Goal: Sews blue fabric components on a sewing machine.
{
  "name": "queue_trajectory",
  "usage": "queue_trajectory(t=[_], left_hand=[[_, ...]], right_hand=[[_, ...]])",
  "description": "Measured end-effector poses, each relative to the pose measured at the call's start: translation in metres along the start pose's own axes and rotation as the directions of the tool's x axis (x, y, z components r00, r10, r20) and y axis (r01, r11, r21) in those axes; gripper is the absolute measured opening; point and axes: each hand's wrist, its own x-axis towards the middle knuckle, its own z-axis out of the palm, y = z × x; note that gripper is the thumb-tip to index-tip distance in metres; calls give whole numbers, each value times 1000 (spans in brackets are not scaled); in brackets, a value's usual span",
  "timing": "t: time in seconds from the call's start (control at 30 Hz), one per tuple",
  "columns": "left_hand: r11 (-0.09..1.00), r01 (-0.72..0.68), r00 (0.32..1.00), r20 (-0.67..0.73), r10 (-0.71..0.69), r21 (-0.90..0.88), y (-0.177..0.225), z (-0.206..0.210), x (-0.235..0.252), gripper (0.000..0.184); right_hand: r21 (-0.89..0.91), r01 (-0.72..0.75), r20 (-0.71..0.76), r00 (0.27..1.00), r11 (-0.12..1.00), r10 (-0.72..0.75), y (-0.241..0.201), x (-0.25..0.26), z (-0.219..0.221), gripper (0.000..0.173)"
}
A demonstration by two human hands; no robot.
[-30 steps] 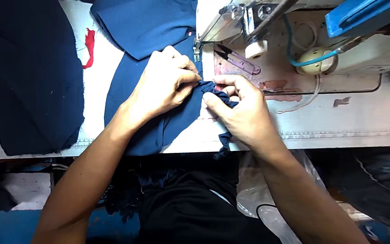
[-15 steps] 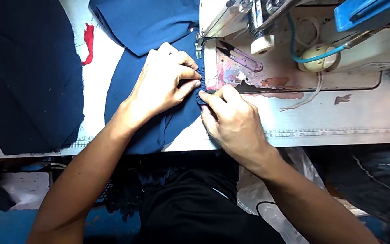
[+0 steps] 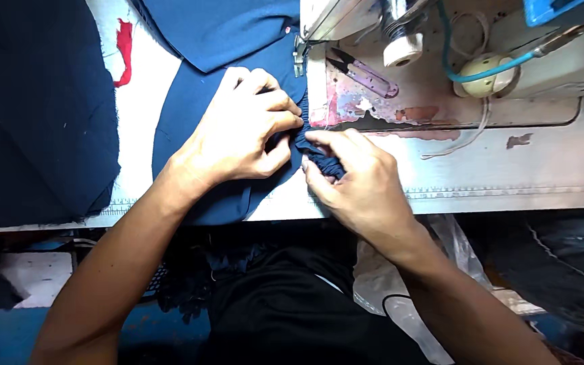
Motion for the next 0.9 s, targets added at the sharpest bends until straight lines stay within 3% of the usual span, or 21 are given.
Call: queue_trajectory(t=[0.13, 0.27, 0.37, 0.47, 0.7, 0.9], left_hand=[[997, -5, 998, 61, 0, 82, 9, -5, 5, 46], [992, -47, 997, 62, 40, 120, 10, -5, 8, 31], [996, -44, 998, 46, 41, 74, 6, -6, 5, 31], [1000, -22, 998, 54, 22, -1, 1, -6, 0, 32], [998, 54, 998, 11, -54, -27, 4, 4, -8, 31], [997, 68, 998, -18, -68, -28, 6, 8, -11, 29]], right_hand=[[81, -96, -23, 995, 992, 99, 4, -2, -5, 27], [138, -85, -41, 995, 987, 91, 2, 0, -7, 23], [143, -71, -74, 994, 987, 82, 0, -3, -4, 25], [104, -17, -92, 995, 994, 27, -4, -9, 3, 28], [-92, 35, 73, 997, 995, -28, -15, -22, 10, 39], [-24, -4, -22, 1000, 1000, 3, -16, -28, 7, 33]])
